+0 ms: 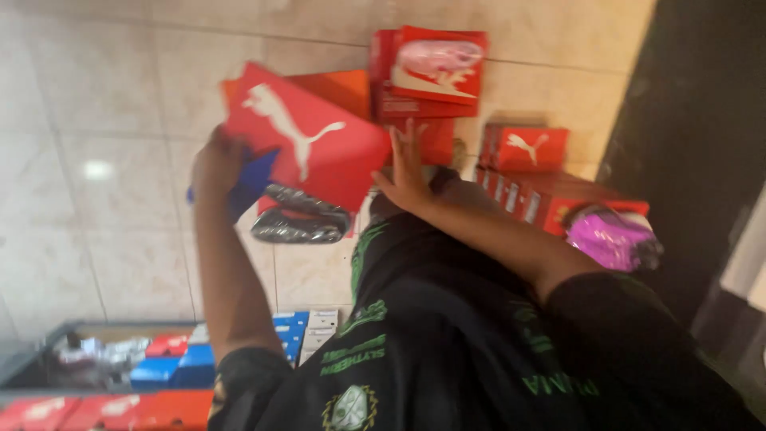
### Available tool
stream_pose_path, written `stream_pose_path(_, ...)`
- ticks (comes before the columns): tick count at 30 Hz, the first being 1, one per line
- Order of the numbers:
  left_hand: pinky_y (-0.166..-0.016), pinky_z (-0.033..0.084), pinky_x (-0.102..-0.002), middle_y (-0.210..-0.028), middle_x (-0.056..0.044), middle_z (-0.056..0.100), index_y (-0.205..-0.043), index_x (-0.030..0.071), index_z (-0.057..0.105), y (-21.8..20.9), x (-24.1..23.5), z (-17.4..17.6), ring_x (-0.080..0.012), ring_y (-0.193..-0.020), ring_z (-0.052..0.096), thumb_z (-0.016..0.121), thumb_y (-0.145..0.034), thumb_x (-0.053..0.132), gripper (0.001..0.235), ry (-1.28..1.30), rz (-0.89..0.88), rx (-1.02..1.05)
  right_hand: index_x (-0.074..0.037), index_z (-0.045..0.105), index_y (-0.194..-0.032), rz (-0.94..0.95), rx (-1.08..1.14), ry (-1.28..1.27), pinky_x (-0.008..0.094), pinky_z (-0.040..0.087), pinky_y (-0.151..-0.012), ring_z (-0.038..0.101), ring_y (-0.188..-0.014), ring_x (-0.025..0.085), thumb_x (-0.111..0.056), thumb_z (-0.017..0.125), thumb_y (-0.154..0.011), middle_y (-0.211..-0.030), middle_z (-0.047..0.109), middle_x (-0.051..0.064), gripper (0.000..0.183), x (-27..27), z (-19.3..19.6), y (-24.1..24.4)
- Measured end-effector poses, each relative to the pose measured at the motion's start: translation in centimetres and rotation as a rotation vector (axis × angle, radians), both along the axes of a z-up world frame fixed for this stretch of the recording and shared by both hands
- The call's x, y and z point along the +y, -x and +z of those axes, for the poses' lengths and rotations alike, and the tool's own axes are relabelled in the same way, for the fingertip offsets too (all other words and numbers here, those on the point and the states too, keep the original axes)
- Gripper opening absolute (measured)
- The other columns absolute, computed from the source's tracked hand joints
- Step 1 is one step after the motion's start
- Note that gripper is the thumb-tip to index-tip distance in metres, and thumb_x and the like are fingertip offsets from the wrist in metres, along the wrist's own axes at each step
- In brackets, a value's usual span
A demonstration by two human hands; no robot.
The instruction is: Cleaning dust off various shoe boxes using a blue cleaning cloth.
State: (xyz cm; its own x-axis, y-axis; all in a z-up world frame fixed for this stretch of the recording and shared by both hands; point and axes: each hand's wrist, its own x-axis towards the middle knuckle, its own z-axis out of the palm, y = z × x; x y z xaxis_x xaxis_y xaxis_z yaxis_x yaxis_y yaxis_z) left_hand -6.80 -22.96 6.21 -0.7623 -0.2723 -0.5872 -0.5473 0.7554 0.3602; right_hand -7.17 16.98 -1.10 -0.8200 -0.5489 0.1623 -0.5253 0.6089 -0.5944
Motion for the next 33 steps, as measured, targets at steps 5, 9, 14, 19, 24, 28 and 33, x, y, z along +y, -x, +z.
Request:
stream_pose_path(5, -0.101, 0.044, -0.062, -0.126, -0.025, 0.068, -0.135, 0.003, 0.064, -0.5, -2.4, -4.1, -0.0487, -0.121, 0.059, 0.052, -0.111, 0.062, 0.065, -0.013, 0.041, 0.025, -0.013, 0.038, -0.156, -0.553, -1.112, 0.517, 0.041, 0.068, -0.069, 0.075, -0.098, 0.032, -0.052, 0.079, -0.092, -0.132, 0.065, 0.021, 0.086, -1.8, -4.9, 0.1)
stream_pose_path(9, -0.098, 0.045, -0.059, -0.113, -0.021, 0.071, -0.119, 0.01, 0.074, 1.4, 2.3, 2.2, -0.0464, -0.117, 0.061, 0.052, -0.113, 0.059, 0.054, -0.043, 0.038, 0.03, -0.009, 0.04, -0.148, -0.55, -1.085, 0.744, 0.048, 0.068, -0.067, 0.073, -0.101, 0.033, -0.029, 0.084, -0.092, -0.127, 0.063, 0.02, 0.074, 1.0, -7.5, 0.3)
stream_pose_path(14, -0.092, 0.048, -0.048, -0.109, -0.015, 0.072, -0.113, 0.016, 0.076, 1.2, 10.6, 5.3, -0.03, -0.105, 0.064, 0.054, -0.111, 0.054, 0.045, -0.227, 0.073, 0.051, -0.017, 0.051, -0.147, -0.534, -1.02, 0.567, 0.049, 0.056, -0.101, 0.06, -0.131, 0.031, -0.047, 0.086, -0.087, -0.14, 0.059, 0.013, 0.076, 11.6, -4.0, 3.9)
stream_pose_path(19, -0.103, 0.045, -0.056, -0.12, -0.031, 0.067, -0.126, -0.003, 0.068, 4.1, 29.8, 8.5, -0.0495, -0.12, 0.06, 0.059, -0.103, 0.031, 0.042, -0.42, 0.043, 0.057, -0.004, 0.037, -0.156, -0.627, -0.939, 0.727, 0.057, 0.048, -0.106, 0.05, -0.135, 0.045, -0.031, 0.082, -0.096, -0.149, 0.045, 0.027, 0.08, 29.7, 6.8, 7.1)
stream_pose_path(24, -0.112, 0.043, -0.06, -0.143, -0.034, 0.054, -0.152, -0.001, 0.043, 6.7, 48.0, 3.5, -0.0475, -0.128, 0.057, 0.063, -0.102, 0.024, 0.059, -0.575, 0.117, 0.027, -0.005, 0.036, -0.16, -0.575, -0.796, 0.618, 0.053, 0.035, -0.118, 0.039, -0.145, 0.041, -0.021, 0.073, -0.104, -0.157, 0.039, 0.025, 0.068, 47.4, 3.9, 7.8)
stream_pose_path(28, -0.11, 0.044, -0.045, -0.131, -0.016, 0.069, -0.144, 0.017, 0.056, 7.2, 57.7, -8.9, -0.0315, -0.127, 0.062, 0.061, -0.098, 0.046, 0.055, -0.578, 0.08, -0.245, -0.012, 0.025, -0.16, -0.55, -0.941, 0.719, 0.05, 0.045, -0.112, 0.043, -0.142, 0.032, -0.02, 0.065, -0.104, -0.156, 0.038, 0.017, 0.069, 57.7, -1.7, 9.1)
stream_pose_path(33, -0.097, 0.048, -0.043, -0.12, -0.014, 0.075, -0.127, 0.014, 0.065, 7.4, 66.8, -23.9, -0.0308, -0.116, 0.069, 0.048, -0.099, 0.052, 0.05, -0.541, -0.022, -0.193, -0.018, 0.013, -0.161, -0.687, -1.169, 0.752, 0.05, 0.041, -0.116, 0.032, -0.151, 0.031, -0.004, 0.062, -0.099, -0.168, 0.02, 0.013, 0.08, 66.5, -10.9, 10.5)
